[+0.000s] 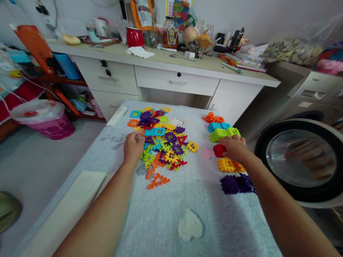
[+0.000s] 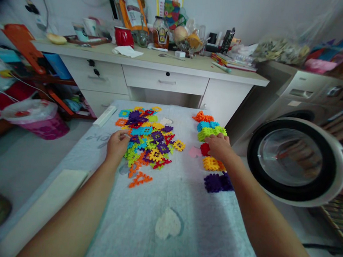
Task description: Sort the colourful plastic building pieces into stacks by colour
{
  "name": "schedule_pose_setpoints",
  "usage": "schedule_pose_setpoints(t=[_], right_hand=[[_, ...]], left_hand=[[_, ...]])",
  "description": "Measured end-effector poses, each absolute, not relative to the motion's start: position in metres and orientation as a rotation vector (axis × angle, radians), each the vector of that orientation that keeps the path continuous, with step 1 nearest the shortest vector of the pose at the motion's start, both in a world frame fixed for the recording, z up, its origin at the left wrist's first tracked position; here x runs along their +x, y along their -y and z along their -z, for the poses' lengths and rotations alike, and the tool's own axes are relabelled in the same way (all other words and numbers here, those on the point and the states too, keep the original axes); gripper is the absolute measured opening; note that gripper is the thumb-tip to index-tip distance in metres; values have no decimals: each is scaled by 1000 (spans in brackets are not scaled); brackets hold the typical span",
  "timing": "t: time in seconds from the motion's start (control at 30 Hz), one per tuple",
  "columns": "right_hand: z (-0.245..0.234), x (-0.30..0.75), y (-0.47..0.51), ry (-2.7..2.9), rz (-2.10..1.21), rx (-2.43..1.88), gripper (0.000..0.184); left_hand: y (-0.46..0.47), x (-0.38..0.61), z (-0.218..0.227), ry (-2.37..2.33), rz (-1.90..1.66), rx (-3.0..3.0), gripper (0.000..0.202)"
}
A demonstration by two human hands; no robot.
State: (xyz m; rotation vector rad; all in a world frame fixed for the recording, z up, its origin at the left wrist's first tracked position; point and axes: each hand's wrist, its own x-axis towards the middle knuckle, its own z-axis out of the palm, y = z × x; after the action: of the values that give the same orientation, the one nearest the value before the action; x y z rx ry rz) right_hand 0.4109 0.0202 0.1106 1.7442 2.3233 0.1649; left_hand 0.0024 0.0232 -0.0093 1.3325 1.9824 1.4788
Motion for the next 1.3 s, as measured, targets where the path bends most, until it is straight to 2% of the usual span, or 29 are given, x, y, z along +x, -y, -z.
schedule_pose_setpoints(t=[0.17,0.37,0.6,0.73,0.87,1.03,1.17,1.3], right_hand=[[-116,382,-18,-2515,-190,1771,46],[-101,302,-39,-2843,267,1613,45],[-54,245,-77,-2819,408,1994,50],[-40,229,-87,-2784,431,2060,49],[-41,221,-85,-2729,390,2088,39],[-48,224,-77,-2778,316,2049,26],[-49,238,-73,-2943,484,2042,22],[-44,255,-67,-2985,797,2404,27]], left_hand=[[-19,4,0,-2056,-1457,1429,22],[-17,9,-5,-2113,-1276,1621,24],[-9,19,-15,-2094,-909,1717,31],[-7,22,-19,-1960,-984,1750,24],[-5,21,-22,-1833,-1088,1804,23],[-5,20,-31,-1971,-1160,1852,22],[-8,23,-46,-2105,-1129,1809,22],[-15,22,-63,-2122,-1162,1792,22]])
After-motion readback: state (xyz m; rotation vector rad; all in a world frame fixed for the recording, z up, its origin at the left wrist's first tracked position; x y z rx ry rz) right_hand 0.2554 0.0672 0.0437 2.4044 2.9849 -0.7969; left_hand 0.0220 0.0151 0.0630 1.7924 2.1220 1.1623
